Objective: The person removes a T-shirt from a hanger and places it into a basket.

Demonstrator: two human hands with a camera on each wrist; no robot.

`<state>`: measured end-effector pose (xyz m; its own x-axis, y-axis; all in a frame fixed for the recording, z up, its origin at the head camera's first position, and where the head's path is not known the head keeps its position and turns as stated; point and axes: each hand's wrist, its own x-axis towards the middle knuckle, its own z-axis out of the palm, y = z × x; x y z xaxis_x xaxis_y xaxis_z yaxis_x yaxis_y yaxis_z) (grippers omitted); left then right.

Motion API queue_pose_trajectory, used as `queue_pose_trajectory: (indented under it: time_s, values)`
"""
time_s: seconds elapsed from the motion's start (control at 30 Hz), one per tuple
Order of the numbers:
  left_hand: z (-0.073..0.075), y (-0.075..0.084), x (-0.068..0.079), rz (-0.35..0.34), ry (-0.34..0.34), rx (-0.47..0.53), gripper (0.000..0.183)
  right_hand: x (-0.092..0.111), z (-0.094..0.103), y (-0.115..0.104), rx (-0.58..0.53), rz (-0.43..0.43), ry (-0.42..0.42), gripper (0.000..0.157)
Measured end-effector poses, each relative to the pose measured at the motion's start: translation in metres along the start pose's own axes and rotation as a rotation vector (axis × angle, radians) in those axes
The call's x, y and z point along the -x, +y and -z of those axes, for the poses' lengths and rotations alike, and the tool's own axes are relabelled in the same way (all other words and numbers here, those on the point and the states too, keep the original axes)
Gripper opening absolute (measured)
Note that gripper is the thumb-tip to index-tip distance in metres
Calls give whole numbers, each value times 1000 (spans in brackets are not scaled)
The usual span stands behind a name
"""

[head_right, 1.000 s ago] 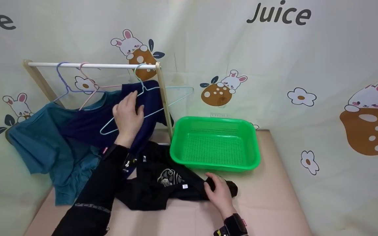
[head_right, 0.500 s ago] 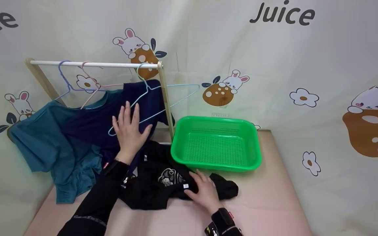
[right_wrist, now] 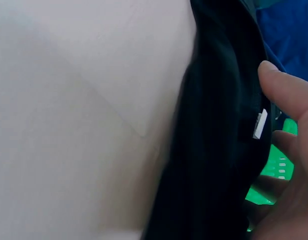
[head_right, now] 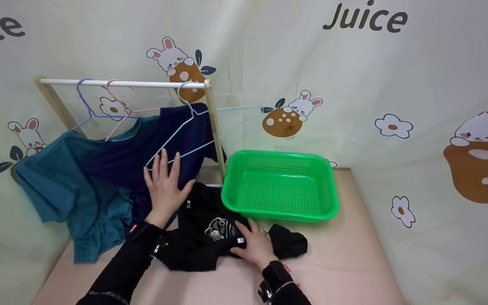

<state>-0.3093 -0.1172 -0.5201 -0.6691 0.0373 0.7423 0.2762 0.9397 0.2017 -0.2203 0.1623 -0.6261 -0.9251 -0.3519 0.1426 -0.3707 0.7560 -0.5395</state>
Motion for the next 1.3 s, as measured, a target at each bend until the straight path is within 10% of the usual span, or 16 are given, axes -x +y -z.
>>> queue_pose_trajectory:
  time_s: [0.43,0.73,0.97,1.3]
  values:
    - [-13,3,31,0,-127,-1,90,-7,-15,0,89,63,-11,73]
    - [-20,5,51,15,-238,-3,89,-9,-18,-2,141,103,71,40]
    - [-20,-4,66,-18,-219,-21,88,-13,0,-10,7,65,78,30]
    - [-6,-22,76,109,-291,100,84,-29,46,-32,-457,-3,183,33]
